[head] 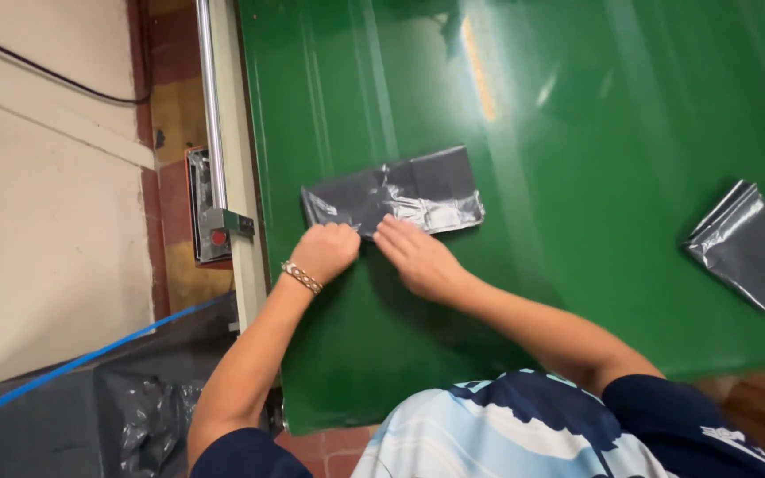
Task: Picking up plastic bags from a conveyor belt, folding them into rectangles, and stacking them into a red plastic crate.
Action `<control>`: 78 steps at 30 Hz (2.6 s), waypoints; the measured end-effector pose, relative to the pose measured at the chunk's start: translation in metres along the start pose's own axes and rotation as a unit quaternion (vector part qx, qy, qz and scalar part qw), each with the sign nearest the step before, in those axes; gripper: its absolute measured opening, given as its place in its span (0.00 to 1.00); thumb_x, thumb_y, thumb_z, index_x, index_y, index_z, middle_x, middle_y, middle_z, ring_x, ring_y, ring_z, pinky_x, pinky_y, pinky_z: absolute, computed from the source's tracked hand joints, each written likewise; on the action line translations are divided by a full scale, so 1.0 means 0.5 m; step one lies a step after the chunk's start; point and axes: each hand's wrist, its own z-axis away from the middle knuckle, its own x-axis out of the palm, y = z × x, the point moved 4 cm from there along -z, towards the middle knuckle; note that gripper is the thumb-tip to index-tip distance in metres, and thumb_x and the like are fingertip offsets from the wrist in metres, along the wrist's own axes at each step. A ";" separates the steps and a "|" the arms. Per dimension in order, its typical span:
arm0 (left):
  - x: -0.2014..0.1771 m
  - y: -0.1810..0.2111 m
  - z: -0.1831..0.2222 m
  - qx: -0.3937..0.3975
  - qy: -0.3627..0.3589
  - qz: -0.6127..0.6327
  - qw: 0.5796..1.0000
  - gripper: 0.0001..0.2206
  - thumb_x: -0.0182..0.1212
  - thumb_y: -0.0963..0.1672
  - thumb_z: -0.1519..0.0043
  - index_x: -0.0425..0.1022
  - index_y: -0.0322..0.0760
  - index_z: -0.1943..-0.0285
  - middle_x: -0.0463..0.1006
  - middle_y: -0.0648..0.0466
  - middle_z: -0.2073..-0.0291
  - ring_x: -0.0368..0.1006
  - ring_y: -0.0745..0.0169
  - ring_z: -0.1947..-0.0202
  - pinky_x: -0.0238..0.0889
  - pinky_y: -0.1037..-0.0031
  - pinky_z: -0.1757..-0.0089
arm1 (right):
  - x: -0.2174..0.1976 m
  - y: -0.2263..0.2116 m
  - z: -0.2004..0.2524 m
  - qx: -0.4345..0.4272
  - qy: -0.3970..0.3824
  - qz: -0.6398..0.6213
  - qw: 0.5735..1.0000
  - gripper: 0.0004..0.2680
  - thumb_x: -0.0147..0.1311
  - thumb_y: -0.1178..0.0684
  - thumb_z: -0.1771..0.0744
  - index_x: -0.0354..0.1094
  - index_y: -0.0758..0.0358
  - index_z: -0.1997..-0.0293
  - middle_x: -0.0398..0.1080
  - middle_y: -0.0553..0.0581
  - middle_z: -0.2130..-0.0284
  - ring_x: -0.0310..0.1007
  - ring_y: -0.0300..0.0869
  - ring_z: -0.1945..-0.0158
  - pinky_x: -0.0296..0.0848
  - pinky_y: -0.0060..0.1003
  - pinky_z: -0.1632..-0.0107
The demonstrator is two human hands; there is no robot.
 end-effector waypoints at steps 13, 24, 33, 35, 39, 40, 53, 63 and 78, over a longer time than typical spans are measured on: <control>-0.039 0.053 -0.120 -0.377 -0.456 0.704 0.393 0.20 0.38 0.49 0.34 0.74 0.37 0.47 0.81 0.47 0.49 0.79 0.58 0.50 0.72 0.82 0.56 | -0.086 -0.034 0.175 0.359 0.038 -0.407 0.839 0.10 0.50 0.65 0.36 0.75 0.60 0.55 0.79 0.59 0.61 0.79 0.53 0.55 0.74 0.52 0.50; 0.034 0.060 -0.089 -0.479 -0.220 0.239 0.815 0.23 0.65 0.61 0.45 0.74 0.48 0.55 0.79 0.55 0.64 0.79 0.47 0.60 0.74 0.56 0.61 | 0.075 0.066 0.220 0.655 0.125 -0.569 0.481 0.09 0.54 0.56 0.35 0.70 0.57 0.50 0.73 0.48 0.71 0.71 0.32 0.73 0.76 0.28 0.73; -0.135 0.203 -0.242 -0.291 0.089 0.286 0.908 0.08 0.60 0.45 0.33 0.66 0.39 0.56 0.71 0.53 0.62 0.74 0.49 0.60 0.68 0.64 0.57 | -0.024 0.097 0.329 0.631 0.201 -0.471 0.582 0.08 0.59 0.51 0.37 0.69 0.60 0.59 0.68 0.55 0.74 0.69 0.41 0.69 0.69 0.34 0.71; -0.191 0.271 -0.315 -0.240 0.134 0.305 0.912 0.07 0.59 0.44 0.32 0.66 0.38 0.56 0.73 0.52 0.61 0.75 0.50 0.59 0.68 0.66 0.57 | -0.115 0.118 0.393 0.618 0.231 -0.421 0.622 0.10 0.61 0.51 0.37 0.69 0.60 0.55 0.69 0.58 0.71 0.71 0.44 0.64 0.70 0.41 0.64; -0.250 0.427 -0.513 -0.175 0.177 0.429 0.868 0.12 0.58 0.44 0.33 0.68 0.32 0.46 0.75 0.46 0.55 0.75 0.44 0.55 0.71 0.63 0.55 | -0.371 0.188 0.532 0.562 0.336 -0.356 0.666 0.24 0.63 0.55 0.37 0.55 0.67 0.37 0.64 0.71 0.45 0.63 0.56 0.38 0.61 0.49 0.35; -0.264 0.466 -0.563 -0.159 0.193 0.474 0.845 0.13 0.58 0.43 0.33 0.68 0.30 0.45 0.76 0.43 0.54 0.75 0.41 0.54 0.71 0.62 0.54 | -0.422 0.208 0.573 0.549 0.357 -0.349 0.670 0.27 0.63 0.56 0.37 0.50 0.71 0.33 0.60 0.74 0.40 0.58 0.57 0.33 0.55 0.51 0.31; 0.019 0.793 -0.872 -0.188 0.025 0.337 0.922 0.15 0.44 0.47 0.30 0.62 0.38 0.36 0.73 0.47 0.51 0.78 0.41 0.60 0.74 0.56 0.59 | -0.588 0.412 0.876 0.684 0.206 -0.135 0.687 0.32 0.66 0.48 0.37 0.44 0.52 0.29 0.72 0.73 0.50 0.71 0.63 0.44 0.69 0.57 0.42; 0.104 0.790 -0.875 -0.293 -0.132 0.212 0.923 0.23 0.57 0.58 0.41 0.68 0.47 0.43 0.68 0.55 0.57 0.70 0.50 0.54 0.72 0.55 0.61 | -0.629 0.405 0.850 0.664 -0.009 -0.040 0.747 0.33 0.60 0.43 0.36 0.40 0.65 0.28 0.74 0.68 0.54 0.77 0.57 0.53 0.75 0.54 0.52; -0.323 0.872 -0.853 -0.021 0.079 0.563 0.822 0.09 0.61 0.40 0.38 0.69 0.35 0.52 0.74 0.44 0.60 0.73 0.39 0.56 0.66 0.62 0.52 | -0.829 0.291 0.858 0.263 0.161 0.030 0.951 0.32 0.34 0.26 0.32 0.52 0.69 0.31 0.68 0.67 0.57 0.71 0.61 0.56 0.71 0.56 0.53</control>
